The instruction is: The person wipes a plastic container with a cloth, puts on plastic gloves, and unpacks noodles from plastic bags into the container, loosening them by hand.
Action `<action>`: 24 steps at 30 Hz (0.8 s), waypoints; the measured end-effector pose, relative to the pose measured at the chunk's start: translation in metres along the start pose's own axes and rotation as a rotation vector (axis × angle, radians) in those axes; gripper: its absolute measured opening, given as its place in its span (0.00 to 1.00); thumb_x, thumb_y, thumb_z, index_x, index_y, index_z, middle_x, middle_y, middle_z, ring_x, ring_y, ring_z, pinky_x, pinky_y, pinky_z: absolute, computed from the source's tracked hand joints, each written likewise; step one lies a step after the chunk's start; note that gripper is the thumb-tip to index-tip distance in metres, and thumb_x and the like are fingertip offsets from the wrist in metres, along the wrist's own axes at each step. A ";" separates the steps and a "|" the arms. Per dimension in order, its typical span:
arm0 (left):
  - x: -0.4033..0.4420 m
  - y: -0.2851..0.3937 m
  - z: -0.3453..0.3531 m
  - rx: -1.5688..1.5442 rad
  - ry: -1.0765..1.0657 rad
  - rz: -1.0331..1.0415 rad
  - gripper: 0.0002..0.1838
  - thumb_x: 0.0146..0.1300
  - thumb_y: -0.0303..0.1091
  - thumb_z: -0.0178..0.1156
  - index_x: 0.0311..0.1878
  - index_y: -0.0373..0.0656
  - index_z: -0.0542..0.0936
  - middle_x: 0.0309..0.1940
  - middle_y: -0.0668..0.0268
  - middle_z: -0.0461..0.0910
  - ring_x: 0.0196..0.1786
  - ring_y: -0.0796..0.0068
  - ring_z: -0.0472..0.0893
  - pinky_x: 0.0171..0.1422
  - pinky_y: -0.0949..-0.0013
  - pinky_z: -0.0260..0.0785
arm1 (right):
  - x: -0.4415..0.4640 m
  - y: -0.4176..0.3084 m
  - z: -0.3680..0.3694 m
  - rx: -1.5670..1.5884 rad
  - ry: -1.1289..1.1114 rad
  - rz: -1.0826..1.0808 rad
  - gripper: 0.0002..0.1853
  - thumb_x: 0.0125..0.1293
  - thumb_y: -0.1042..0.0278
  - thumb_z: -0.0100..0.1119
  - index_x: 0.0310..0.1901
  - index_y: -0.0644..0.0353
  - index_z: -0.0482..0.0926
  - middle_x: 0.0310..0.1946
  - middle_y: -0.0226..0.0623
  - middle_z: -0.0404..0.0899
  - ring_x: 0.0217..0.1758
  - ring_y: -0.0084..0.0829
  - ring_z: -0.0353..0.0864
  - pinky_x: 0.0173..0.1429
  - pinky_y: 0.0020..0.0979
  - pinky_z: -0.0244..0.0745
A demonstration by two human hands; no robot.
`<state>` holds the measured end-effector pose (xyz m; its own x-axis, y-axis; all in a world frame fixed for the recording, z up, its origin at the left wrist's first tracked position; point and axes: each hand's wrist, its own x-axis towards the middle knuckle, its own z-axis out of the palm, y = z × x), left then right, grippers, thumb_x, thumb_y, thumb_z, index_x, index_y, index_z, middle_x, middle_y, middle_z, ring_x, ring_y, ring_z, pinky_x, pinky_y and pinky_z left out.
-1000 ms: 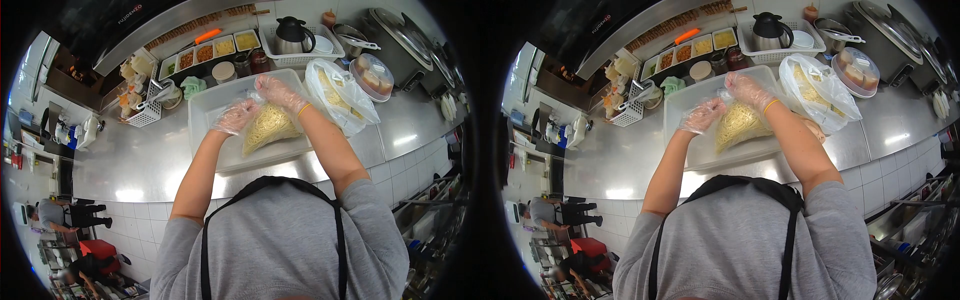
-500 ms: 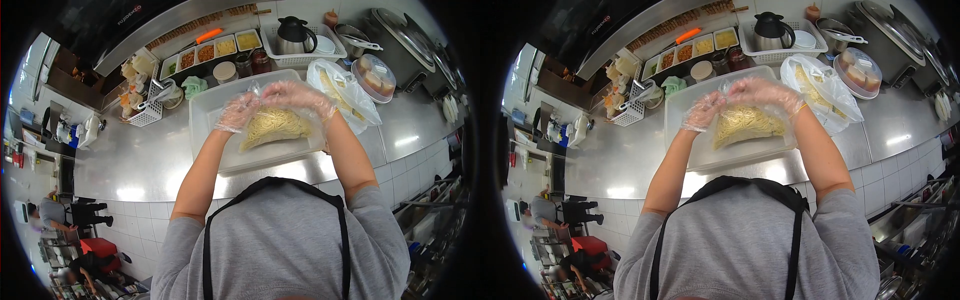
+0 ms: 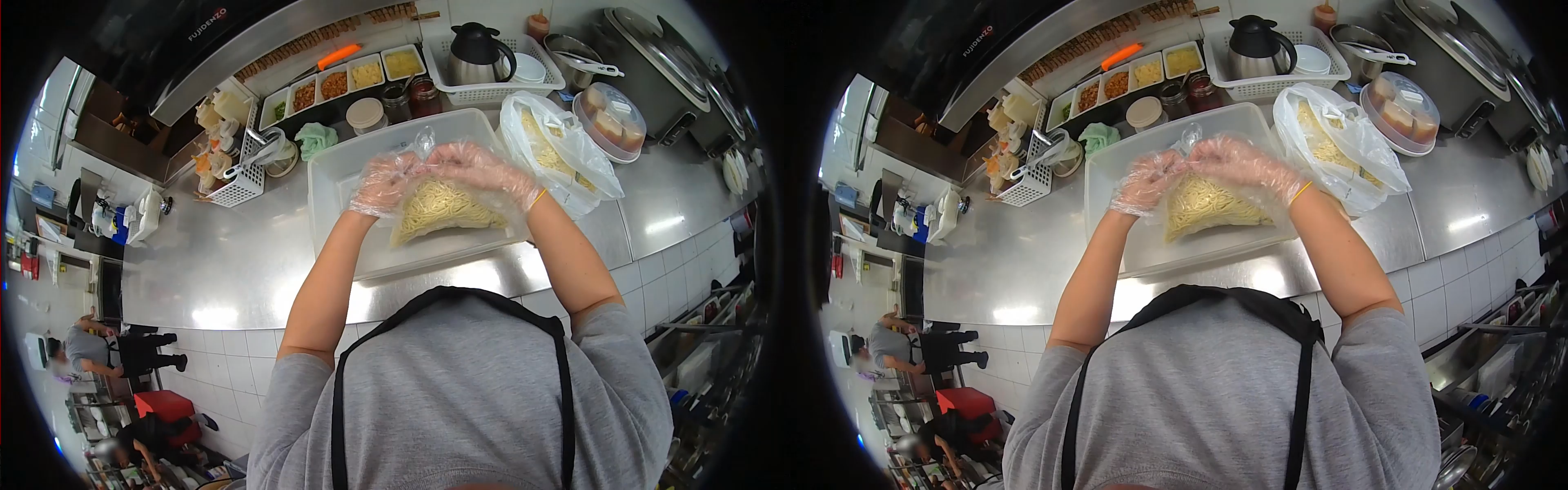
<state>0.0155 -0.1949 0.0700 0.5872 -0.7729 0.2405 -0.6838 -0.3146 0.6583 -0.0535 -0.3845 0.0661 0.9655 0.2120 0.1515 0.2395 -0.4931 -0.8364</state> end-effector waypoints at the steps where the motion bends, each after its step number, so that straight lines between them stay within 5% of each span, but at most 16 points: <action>1: 0.001 0.001 -0.001 0.004 -0.001 -0.015 0.20 0.62 0.50 0.52 0.31 0.39 0.72 0.22 0.60 0.70 0.26 0.65 0.64 0.33 0.65 0.60 | -0.003 -0.001 -0.001 0.259 -0.036 0.034 0.12 0.58 0.64 0.53 0.41 0.61 0.76 0.30 0.48 0.77 0.36 0.47 0.75 0.45 0.38 0.70; 2: 0.002 0.000 0.000 0.000 0.000 -0.012 0.20 0.62 0.50 0.52 0.31 0.39 0.72 0.22 0.60 0.70 0.26 0.65 0.64 0.33 0.65 0.60 | -0.004 -0.006 -0.003 0.255 -0.036 0.036 0.12 0.58 0.64 0.53 0.41 0.61 0.76 0.30 0.48 0.77 0.36 0.47 0.75 0.45 0.38 0.70; 4: 0.004 -0.001 0.002 0.008 -0.025 -0.025 0.20 0.61 0.50 0.52 0.31 0.39 0.72 0.22 0.60 0.69 0.27 0.65 0.65 0.33 0.66 0.60 | -0.006 -0.019 -0.005 -0.349 -0.040 -0.061 0.12 0.57 0.63 0.54 0.39 0.60 0.75 0.30 0.49 0.76 0.36 0.47 0.75 0.45 0.38 0.69; 8: 0.005 -0.002 0.002 -0.023 -0.070 -0.015 0.19 0.61 0.49 0.53 0.31 0.39 0.72 0.23 0.60 0.69 0.27 0.65 0.64 0.35 0.66 0.60 | -0.005 -0.018 -0.005 -0.435 -0.065 -0.074 0.11 0.56 0.62 0.54 0.36 0.61 0.75 0.29 0.50 0.76 0.35 0.48 0.75 0.43 0.40 0.69; 16: -0.002 -0.004 0.004 -0.255 -0.188 -0.064 0.16 0.62 0.46 0.54 0.28 0.43 0.73 0.24 0.75 0.68 0.31 0.81 0.63 0.37 0.73 0.60 | 0.007 -0.009 0.011 -0.532 0.089 0.077 0.08 0.52 0.68 0.54 0.34 0.59 0.74 0.27 0.49 0.76 0.34 0.50 0.76 0.39 0.42 0.69; 20: -0.003 -0.005 -0.009 -0.247 -0.206 -0.173 0.17 0.62 0.48 0.53 0.29 0.43 0.73 0.25 0.71 0.71 0.32 0.78 0.68 0.39 0.71 0.61 | 0.016 -0.005 0.005 -0.357 0.055 0.104 0.08 0.51 0.70 0.55 0.34 0.58 0.73 0.28 0.48 0.77 0.34 0.45 0.77 0.41 0.39 0.70; 22: 0.001 0.029 -0.024 0.658 -0.305 -0.016 0.17 0.62 0.50 0.52 0.35 0.44 0.75 0.29 0.64 0.74 0.38 0.73 0.74 0.45 0.69 0.64 | 0.018 -0.001 0.001 0.014 0.016 0.052 0.09 0.50 0.71 0.55 0.35 0.57 0.72 0.30 0.45 0.76 0.36 0.40 0.76 0.42 0.36 0.70; 24: -0.005 0.023 -0.010 0.701 -0.134 0.140 0.17 0.62 0.50 0.52 0.39 0.45 0.75 0.33 0.61 0.75 0.41 0.69 0.75 0.49 0.69 0.64 | 0.018 -0.015 0.000 0.035 0.031 0.130 0.09 0.50 0.71 0.54 0.35 0.57 0.72 0.30 0.44 0.76 0.36 0.39 0.76 0.42 0.35 0.70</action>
<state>0.0006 -0.1931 0.0911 0.4466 -0.8784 0.1699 -0.8918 -0.4524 0.0051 -0.0401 -0.3730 0.0817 0.9909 0.1218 0.0566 0.1092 -0.4848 -0.8678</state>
